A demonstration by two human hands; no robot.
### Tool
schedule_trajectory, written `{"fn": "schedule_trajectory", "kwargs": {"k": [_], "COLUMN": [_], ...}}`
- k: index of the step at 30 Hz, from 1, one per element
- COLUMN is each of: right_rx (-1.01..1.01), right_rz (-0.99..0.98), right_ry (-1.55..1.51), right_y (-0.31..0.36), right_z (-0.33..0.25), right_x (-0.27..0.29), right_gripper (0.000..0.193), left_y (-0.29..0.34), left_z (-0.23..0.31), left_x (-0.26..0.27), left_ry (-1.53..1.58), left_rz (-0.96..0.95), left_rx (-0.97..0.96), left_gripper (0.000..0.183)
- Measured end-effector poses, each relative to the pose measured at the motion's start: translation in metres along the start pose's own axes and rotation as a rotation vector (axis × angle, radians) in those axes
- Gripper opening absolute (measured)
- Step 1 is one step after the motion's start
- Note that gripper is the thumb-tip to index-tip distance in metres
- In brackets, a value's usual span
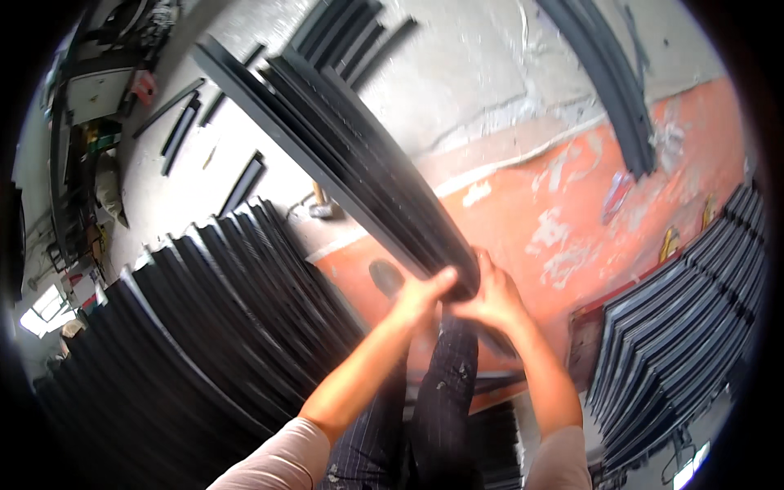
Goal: The person picks up rubber sealing strips from the floor, installs them into the grooves of window frames by hand, and moves the window frames to a stack.
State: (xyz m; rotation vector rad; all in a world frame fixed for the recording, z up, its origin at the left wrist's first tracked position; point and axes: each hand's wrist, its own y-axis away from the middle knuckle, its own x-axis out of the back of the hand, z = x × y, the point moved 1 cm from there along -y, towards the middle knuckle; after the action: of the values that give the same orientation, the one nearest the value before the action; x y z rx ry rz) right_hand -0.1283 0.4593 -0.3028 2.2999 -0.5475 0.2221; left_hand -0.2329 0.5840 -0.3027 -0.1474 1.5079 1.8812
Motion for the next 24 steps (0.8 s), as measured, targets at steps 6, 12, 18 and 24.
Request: {"fn": "schedule_trajectory", "kwargs": {"k": [6, 12, 18, 24], "right_rx": [-0.087, 0.254, 0.081, 0.293], "right_rz": [-0.245, -0.352, -0.545, -0.270], "right_ry": [0.225, -0.073, -0.288, -0.033], "right_y": [0.082, 0.182, 0.324, 0.352], "right_z": [-0.173, -0.279, -0.289, -0.317], "right_x": [0.068, 0.109, 0.183, 0.207], "right_gripper": [0.108, 0.122, 0.115, 0.094], "left_y": [0.122, 0.203, 0.313, 0.448], "left_z": [0.057, 0.098, 0.184, 0.271], "left_x": [-0.073, -0.102, -0.140, -0.238], "left_ry": [0.178, 0.487, 0.568, 0.385], "left_rz": [0.093, 0.055, -0.161, -0.352], "left_rx": [-0.245, -0.298, -0.520, -0.989], "left_gripper": [0.041, 0.045, 0.034, 0.053]}}
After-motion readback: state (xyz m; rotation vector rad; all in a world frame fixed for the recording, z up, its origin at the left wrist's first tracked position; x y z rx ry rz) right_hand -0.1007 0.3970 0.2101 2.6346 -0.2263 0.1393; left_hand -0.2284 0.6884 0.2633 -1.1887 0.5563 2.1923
